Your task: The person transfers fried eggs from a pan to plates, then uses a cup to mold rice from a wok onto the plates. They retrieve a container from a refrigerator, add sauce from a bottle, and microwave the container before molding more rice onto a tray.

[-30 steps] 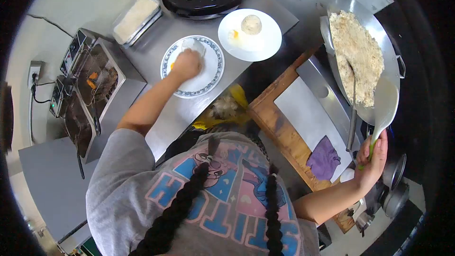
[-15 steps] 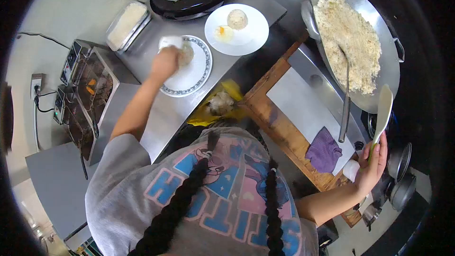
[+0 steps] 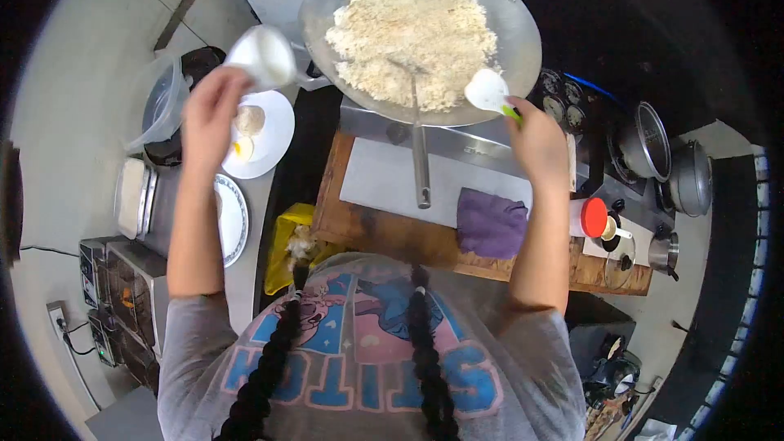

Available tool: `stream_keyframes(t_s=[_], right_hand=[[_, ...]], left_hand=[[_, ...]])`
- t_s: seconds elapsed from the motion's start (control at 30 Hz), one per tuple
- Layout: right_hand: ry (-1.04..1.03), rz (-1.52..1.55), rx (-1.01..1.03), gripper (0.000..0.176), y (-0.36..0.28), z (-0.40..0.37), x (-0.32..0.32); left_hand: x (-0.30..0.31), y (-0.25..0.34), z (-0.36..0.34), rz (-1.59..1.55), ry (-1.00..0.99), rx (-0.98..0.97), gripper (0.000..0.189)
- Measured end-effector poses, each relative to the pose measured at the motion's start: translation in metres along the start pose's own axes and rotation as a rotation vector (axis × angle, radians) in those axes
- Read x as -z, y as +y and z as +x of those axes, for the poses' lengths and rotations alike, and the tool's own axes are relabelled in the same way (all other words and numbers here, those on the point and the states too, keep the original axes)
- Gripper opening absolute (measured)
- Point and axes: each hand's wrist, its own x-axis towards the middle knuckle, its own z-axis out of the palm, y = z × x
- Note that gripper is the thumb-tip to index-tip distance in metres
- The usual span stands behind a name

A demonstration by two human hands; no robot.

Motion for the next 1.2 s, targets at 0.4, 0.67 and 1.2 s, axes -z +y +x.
stream_keyframes(t_s=[0.4, 0.67, 1.2], right_hand=[[-0.327, -0.241, 0.164, 0.034, -0.010, 0.098, -0.080], [0.178, 0.200, 0.505, 0.034, 0.000, 0.074, -0.046], [-2.010, 1.621, 0.085, 0.049, -0.330, -0.334, -0.126]], left_hand=[[-0.208, -0.012, 0.034, 0.495, -0.138, -0.231, 0.025], [-0.096, -0.033, -0.188, 0.227, 0.121, -0.192, 0.022], [0.075, 0.147, -0.493, 0.522, 0.606, 0.324, 0.054]])
